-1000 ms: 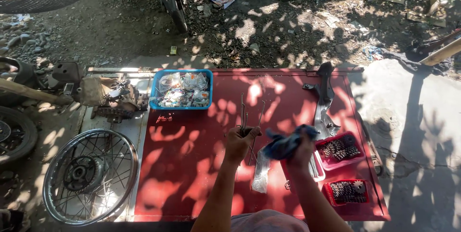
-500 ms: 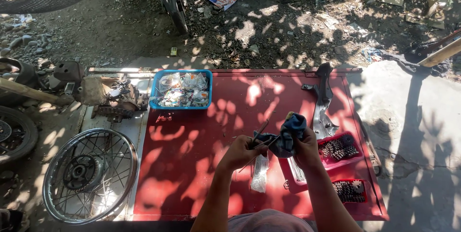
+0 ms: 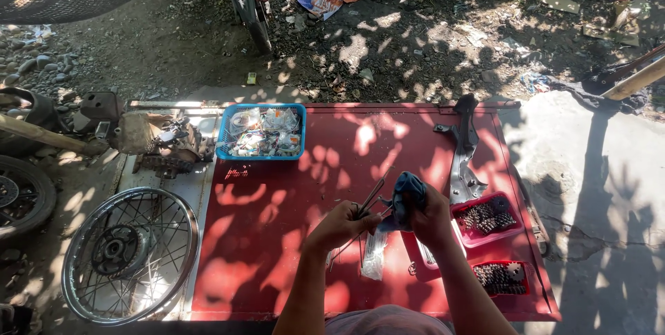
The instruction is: Cleaning and sorting individual motorcycle wheel spokes using a cloth.
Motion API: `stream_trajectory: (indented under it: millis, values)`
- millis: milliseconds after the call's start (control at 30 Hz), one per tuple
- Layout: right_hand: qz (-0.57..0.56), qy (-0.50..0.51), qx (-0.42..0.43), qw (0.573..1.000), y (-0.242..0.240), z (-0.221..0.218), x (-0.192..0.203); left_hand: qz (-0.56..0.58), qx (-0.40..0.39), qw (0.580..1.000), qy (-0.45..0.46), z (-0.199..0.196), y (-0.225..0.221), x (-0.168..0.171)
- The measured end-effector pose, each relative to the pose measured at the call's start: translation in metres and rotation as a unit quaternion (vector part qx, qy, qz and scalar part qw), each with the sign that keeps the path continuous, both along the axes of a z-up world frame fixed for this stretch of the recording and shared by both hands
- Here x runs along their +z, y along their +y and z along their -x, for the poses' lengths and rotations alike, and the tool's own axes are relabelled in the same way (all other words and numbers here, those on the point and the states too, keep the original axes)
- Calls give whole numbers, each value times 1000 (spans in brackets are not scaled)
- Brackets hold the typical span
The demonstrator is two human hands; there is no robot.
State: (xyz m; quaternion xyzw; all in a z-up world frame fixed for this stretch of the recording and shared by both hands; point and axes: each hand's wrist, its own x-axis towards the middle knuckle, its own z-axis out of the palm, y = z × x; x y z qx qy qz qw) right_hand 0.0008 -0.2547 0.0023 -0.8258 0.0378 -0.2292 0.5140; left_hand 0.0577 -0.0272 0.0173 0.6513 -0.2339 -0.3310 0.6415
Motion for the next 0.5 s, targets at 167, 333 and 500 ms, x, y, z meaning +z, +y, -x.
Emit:
stream_trajectory:
  millis: [167, 333, 500]
  values:
    - [-35, 62, -43, 997, 11, 5, 16, -12, 6, 1000, -8, 4, -13, -3]
    - [-11, 96, -46, 994, 8, 3, 17, -22, 23, 999, -25, 5, -15, -4]
    - [-164, 174, -38, 970, 12, 8, 39, -36, -25, 998, -38, 8, -18, 3]
